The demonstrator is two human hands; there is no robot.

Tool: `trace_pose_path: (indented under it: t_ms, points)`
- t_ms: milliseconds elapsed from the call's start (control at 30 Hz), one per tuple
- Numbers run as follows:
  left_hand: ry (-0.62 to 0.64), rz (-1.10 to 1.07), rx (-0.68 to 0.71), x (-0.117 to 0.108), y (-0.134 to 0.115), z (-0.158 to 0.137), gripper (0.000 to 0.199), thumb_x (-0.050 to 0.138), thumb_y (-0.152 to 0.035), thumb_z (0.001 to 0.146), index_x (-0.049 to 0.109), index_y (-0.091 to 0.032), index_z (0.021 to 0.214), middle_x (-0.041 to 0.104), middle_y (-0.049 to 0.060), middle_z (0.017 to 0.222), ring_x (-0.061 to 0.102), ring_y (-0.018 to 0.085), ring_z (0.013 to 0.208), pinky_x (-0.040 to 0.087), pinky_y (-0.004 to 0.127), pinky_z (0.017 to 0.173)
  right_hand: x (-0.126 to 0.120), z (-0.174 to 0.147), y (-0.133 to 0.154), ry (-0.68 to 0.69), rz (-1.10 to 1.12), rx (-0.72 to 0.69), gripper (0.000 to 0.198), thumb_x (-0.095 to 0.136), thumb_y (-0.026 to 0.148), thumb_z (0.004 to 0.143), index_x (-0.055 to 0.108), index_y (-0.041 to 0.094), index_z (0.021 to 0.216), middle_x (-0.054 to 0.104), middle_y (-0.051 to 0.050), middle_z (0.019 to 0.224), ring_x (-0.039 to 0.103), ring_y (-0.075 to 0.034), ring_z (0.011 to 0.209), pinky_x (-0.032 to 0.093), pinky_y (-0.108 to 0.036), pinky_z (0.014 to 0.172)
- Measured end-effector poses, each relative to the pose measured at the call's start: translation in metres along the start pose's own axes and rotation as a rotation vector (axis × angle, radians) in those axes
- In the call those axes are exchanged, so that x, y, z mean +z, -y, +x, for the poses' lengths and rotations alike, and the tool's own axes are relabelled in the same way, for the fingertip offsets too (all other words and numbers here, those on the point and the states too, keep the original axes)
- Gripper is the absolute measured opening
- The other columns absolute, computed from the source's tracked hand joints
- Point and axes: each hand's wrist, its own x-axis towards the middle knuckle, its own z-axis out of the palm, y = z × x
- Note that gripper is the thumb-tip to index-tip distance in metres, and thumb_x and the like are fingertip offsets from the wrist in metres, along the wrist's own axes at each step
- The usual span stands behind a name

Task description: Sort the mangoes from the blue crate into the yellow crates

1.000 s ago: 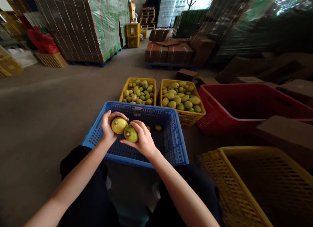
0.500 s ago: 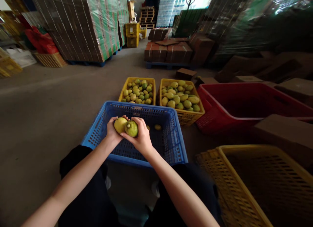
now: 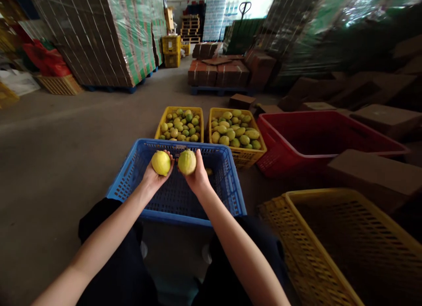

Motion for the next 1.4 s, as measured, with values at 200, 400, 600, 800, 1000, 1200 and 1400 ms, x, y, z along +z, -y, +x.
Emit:
trace_pose_path:
  t_ms: [200, 400, 600, 800, 1000, 1200, 1400]
  points:
    - [-0.025, 0.041, 0.116, -0.001, -0.004, 0.003, 0.023, 0.050, -0.034, 0.086, 0.063, -0.015, 0.089, 0.066, 0.004, 0.074, 0.065, 0.017, 0.072, 0.057, 0.034, 0.071, -0.002, 0.000, 0.008, -0.118, 0.157, 0.055, 0.042, 0.032, 0.046, 0.095, 0.060, 0.018, 0.082, 0.068, -0.002, 0.061, 0.061, -0.015, 0.046, 0.051, -0.026, 0.043]
    - [-0.074, 0.022, 0.055, -0.009, -0.005, 0.016, 0.023, 0.043, -0.026, 0.089, 0.061, -0.015, 0.081, 0.064, 0.004, 0.070, 0.064, 0.016, 0.067, 0.055, 0.029, 0.061, -0.006, -0.003, 0.007, -0.176, 0.162, 0.217, 0.045, 0.028, 0.045, 0.096, 0.058, 0.017, 0.078, 0.066, -0.003, 0.055, 0.061, -0.018, 0.044, 0.046, -0.026, 0.037]
    - [-0.087, -0.011, 0.012, -0.011, -0.007, 0.012, 0.029, 0.041, -0.031, 0.085, 0.062, -0.012, 0.081, 0.065, 0.007, 0.070, 0.066, 0.019, 0.067, 0.056, 0.031, 0.058, -0.008, -0.003, 0.006, -0.155, 0.176, 0.187, 0.040, 0.033, 0.039, 0.091, 0.062, 0.013, 0.084, 0.070, -0.009, 0.065, 0.064, -0.019, 0.052, 0.050, -0.029, 0.043]
    - [0.164, 0.313, -0.049, -0.005, -0.011, -0.004, 0.026, 0.045, -0.028, 0.081, 0.064, -0.014, 0.070, 0.065, 0.004, 0.062, 0.063, 0.015, 0.055, 0.049, 0.024, 0.045, -0.010, -0.004, -0.003, 0.088, 0.152, 0.165, 0.032, 0.037, 0.031, 0.078, 0.062, 0.012, 0.072, 0.064, -0.008, 0.056, 0.057, -0.018, 0.042, 0.038, -0.023, 0.029]
    - [0.578, 0.924, 0.339, -0.004, -0.007, -0.023, 0.029, 0.056, -0.032, 0.072, 0.069, -0.009, 0.058, 0.065, 0.008, 0.055, 0.061, 0.016, 0.050, 0.048, 0.025, 0.050, -0.007, -0.010, -0.004, 0.363, 0.010, -0.053, 0.031, 0.043, 0.033, 0.070, 0.064, 0.010, 0.064, 0.060, -0.006, 0.050, 0.055, -0.018, 0.038, 0.039, -0.025, 0.028]
    - [0.388, 0.732, 0.155, -0.008, -0.006, -0.019, 0.033, 0.049, -0.036, 0.080, 0.066, -0.011, 0.065, 0.065, 0.006, 0.060, 0.061, 0.016, 0.049, 0.048, 0.025, 0.043, -0.006, -0.010, -0.001, 0.299, 0.102, 0.006, 0.032, 0.043, 0.033, 0.076, 0.065, 0.011, 0.069, 0.066, -0.007, 0.059, 0.060, -0.019, 0.045, 0.044, -0.025, 0.031]
    - [0.131, 0.337, -0.051, -0.008, -0.017, -0.011, 0.038, 0.034, -0.036, 0.091, 0.062, -0.012, 0.101, 0.069, 0.008, 0.075, 0.068, 0.019, 0.065, 0.053, 0.024, 0.045, -0.004, -0.007, -0.001, 0.147, 0.277, 0.094, 0.031, 0.039, 0.028, 0.085, 0.063, 0.013, 0.099, 0.072, -0.009, 0.082, 0.067, -0.018, 0.061, 0.056, -0.029, 0.050]
